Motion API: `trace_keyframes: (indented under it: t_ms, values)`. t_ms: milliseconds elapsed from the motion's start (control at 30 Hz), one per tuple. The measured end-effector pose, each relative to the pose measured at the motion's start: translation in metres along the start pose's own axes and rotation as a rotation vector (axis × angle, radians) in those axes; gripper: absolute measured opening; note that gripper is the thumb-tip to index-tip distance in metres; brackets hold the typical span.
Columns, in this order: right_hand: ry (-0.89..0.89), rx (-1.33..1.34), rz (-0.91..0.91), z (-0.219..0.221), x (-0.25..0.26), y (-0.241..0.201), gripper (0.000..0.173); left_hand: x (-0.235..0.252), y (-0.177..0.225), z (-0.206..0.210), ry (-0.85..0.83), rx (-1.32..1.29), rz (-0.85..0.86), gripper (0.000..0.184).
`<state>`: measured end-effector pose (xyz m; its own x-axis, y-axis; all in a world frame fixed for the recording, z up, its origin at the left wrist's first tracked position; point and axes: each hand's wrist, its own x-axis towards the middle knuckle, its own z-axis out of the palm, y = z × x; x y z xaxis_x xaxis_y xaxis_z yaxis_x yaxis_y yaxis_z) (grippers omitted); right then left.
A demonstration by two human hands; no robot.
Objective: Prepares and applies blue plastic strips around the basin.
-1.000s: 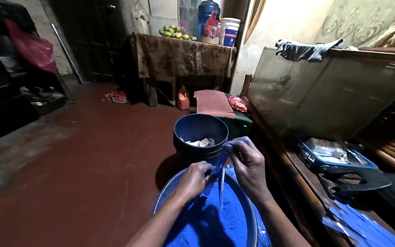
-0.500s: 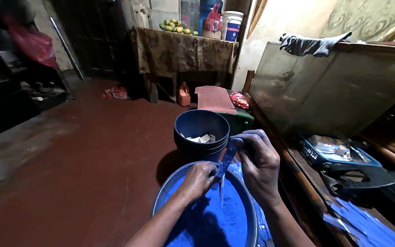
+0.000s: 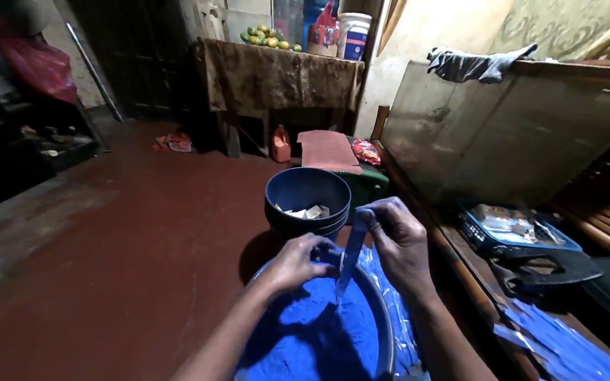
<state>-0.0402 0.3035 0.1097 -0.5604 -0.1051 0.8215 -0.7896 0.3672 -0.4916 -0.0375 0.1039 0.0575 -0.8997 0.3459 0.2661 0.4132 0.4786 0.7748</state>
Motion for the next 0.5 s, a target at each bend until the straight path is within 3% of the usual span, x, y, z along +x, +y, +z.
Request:
trace_keyframes:
  t_ms: [167, 367, 500]
  values:
    - [-0.1, 0.082, 0.045, 0.002, 0.0, 0.001, 0.013, 0.004, 0.026, -0.015, 0.251, -0.19, 0.255, 0.02]
    - [-0.104, 0.111, 0.063, 0.007, -0.001, 0.006, 0.014, 0.011, 0.03, -0.013, 0.242, -0.243, 0.274, 0.019]
    - [-0.016, 0.053, 0.069, 0.013, -0.004, 0.009, 0.022, 0.012, 0.034, -0.012, 0.351, -0.2, 0.205, 0.015]
